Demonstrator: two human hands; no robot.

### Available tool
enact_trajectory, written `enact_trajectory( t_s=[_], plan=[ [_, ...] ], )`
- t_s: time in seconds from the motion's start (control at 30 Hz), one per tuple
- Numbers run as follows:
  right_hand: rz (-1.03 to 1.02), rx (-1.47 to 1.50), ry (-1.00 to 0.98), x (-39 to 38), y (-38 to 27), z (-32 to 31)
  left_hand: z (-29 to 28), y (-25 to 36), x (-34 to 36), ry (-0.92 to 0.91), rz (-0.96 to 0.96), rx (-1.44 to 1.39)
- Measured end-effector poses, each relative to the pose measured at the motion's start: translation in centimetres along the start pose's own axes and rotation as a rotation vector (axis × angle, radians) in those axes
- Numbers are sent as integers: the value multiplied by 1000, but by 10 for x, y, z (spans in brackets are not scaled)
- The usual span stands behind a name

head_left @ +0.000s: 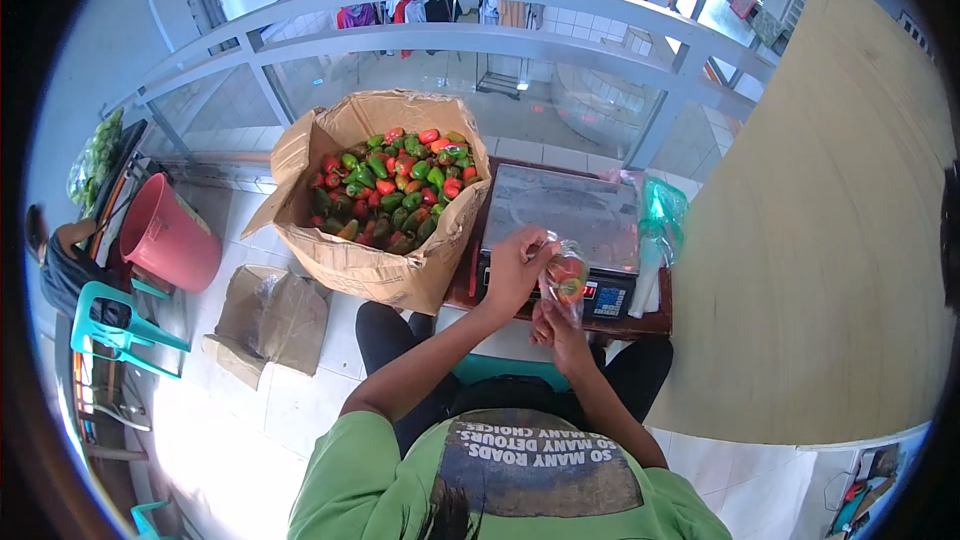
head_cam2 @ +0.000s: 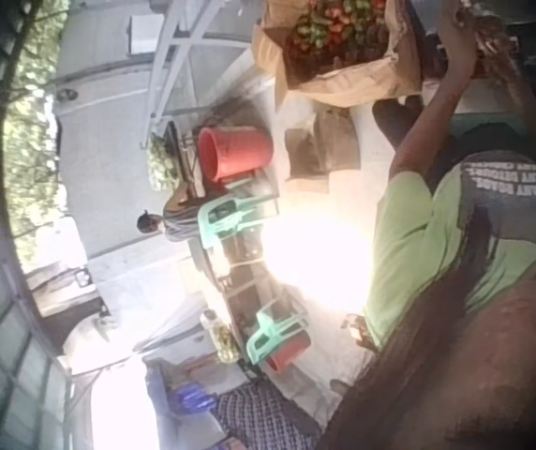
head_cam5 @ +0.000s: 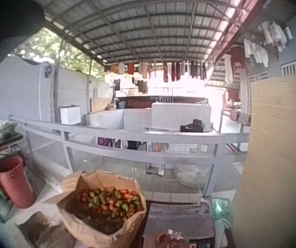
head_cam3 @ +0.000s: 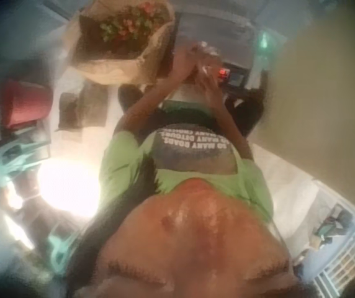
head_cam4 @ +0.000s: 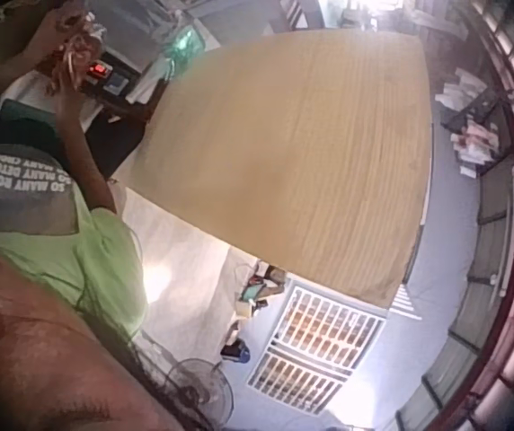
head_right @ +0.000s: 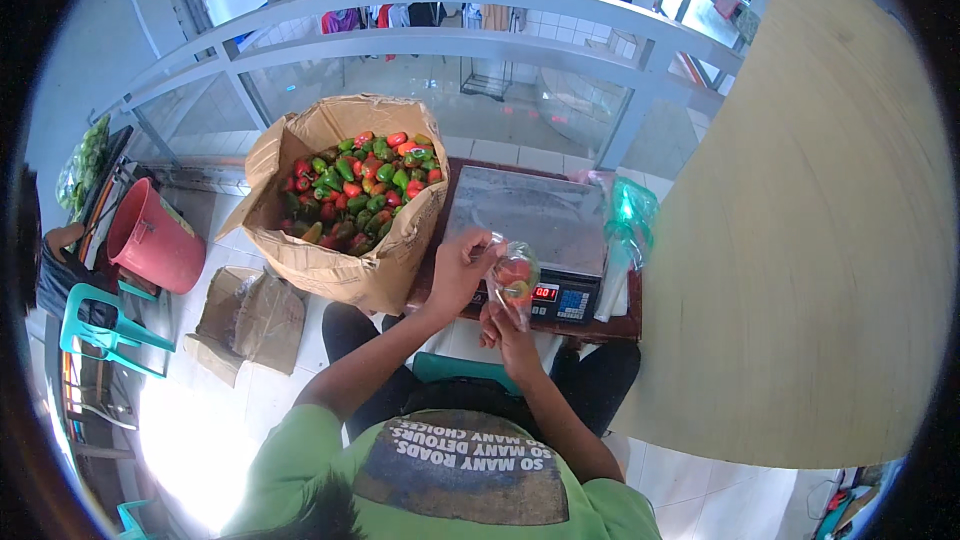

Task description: The person picks up several peppers from a large cardboard box and places them onto a digital scale. They then place the peppers into a plastic bag and knot the bag closed before picking up more peppers to repeat the process.

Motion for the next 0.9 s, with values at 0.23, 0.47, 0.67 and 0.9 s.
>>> enact_trajectory(
  t_s=[0.23,0.47,0.67,0.9],
  plan=[
    [-93,-352,41,-10,-53,-29,10,9,-10,27,40,93],
    [-606,-1091,120,6,-106,-40,7,14,-11,-265,276,275],
    [-415,-554,-290,36,-112,-53,19,56,-14,-478,494,241],
    [-167,-70,-227,40,-60,-85,32,83,-5,-460,590,211]
  ],
)
Point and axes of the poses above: each hand's wrist, its own x-axis towards the middle knuckle, its own z-axis out of the palm, y = z × x, the point moved 4 cm from there along x, towards the middle knuckle, and after that the axes turned 2 degrees about -z, right-handed, at the moved point
